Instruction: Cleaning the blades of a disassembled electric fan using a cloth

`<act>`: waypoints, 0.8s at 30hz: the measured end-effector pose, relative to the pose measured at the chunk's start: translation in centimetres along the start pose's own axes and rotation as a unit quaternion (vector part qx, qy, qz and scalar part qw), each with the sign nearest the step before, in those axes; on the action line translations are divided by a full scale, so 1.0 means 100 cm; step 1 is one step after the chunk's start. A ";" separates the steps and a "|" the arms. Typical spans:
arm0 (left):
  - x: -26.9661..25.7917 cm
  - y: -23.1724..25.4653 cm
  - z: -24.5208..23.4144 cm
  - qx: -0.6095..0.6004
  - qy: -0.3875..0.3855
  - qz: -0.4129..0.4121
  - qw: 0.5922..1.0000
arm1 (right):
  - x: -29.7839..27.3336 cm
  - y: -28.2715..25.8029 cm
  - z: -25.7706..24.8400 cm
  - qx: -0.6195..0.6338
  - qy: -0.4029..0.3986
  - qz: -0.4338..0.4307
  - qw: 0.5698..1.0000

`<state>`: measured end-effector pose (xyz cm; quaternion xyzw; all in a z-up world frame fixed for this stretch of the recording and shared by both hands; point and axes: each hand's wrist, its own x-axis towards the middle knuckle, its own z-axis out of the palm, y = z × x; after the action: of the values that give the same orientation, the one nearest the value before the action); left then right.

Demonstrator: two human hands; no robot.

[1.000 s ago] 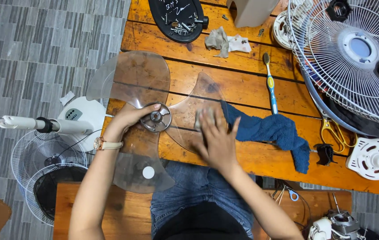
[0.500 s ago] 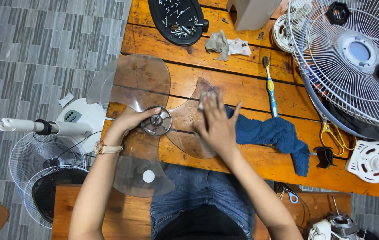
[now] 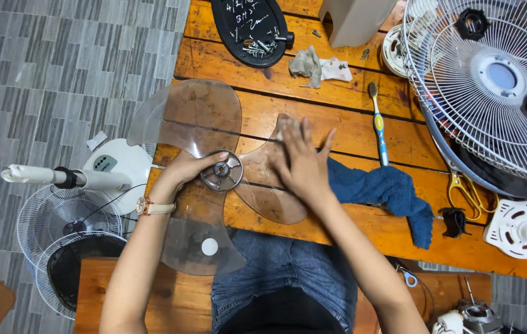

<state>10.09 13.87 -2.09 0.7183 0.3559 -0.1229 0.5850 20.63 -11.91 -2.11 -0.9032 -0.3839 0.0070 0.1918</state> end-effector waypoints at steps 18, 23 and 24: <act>0.000 -0.013 -0.006 -0.012 -0.002 -0.006 1.000 | 0.017 -0.009 0.003 0.035 -0.008 -0.047 0.998; -0.009 -0.002 -0.007 0.002 -0.014 0.001 1.000 | -0.020 0.007 -0.013 -0.028 -0.010 -0.050 0.998; -0.007 -0.006 -0.007 0.013 -0.013 -0.009 1.000 | -0.024 0.015 -0.015 -0.057 -0.013 -0.029 0.998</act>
<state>9.06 14.27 -1.97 0.7209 0.3528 -0.1422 0.5794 20.26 -15.00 -1.60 -0.9009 -0.4123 -0.0090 0.1352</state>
